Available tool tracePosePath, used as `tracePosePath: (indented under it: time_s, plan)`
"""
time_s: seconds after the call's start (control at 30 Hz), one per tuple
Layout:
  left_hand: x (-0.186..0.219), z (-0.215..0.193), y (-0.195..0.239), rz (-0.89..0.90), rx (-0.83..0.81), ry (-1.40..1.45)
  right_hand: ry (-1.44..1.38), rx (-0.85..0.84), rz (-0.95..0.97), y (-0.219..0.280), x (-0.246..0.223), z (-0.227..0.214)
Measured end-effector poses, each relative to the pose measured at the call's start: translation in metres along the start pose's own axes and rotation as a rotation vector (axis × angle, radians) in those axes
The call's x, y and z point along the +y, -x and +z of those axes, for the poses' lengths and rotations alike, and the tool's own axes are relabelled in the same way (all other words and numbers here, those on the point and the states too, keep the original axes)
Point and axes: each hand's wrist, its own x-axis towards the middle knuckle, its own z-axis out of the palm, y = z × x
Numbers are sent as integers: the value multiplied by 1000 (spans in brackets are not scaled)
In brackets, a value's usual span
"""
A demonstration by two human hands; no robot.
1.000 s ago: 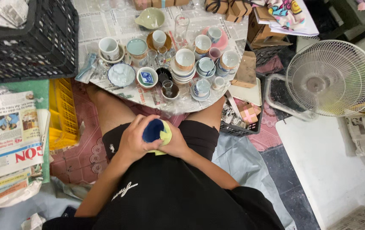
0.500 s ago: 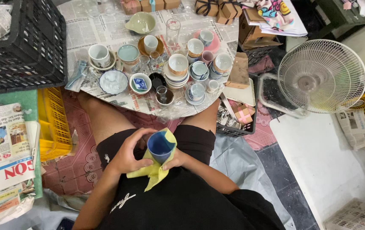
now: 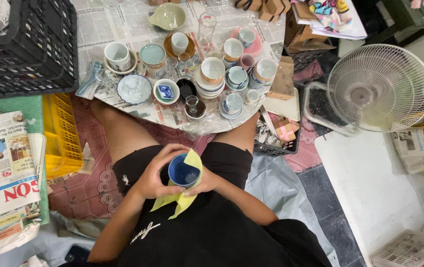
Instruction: The person sits on the floor and wipes several ceramic cups and bowls with a yellow cloth. They handle each item one at a time, wiping the exterior and interior surfaces, then place the items back on the table.
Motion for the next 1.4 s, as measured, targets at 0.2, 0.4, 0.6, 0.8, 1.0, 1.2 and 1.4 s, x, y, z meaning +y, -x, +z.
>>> tracePosePath:
  time_s: [0.2, 0.4, 0.6, 0.8, 1.0, 1.2, 1.4]
  plan:
    - [14, 5, -2, -1, 124, -107, 77, 201, -53, -14, -23, 13]
    - [16, 24, -5, -5, 388, -363, 534, 393, -70, -19, -41, -7]
    - [11, 27, -16, -182, 306, -510, 824, 428, -9, -19, -63, -24]
    - [-7, 25, -19, -567, 215, -692, 977, 400, -72, -20, -40, -24]
    - [-36, 25, -11, -806, 64, -759, 1025, 413, -114, -30, -28, -7]
    - [-60, 37, 6, -519, 256, -565, 1055, 456, -62, -28, -38, 7]
    - [-83, 27, 11, -415, 247, -365, 866, 442, 102, -31, -27, 3]
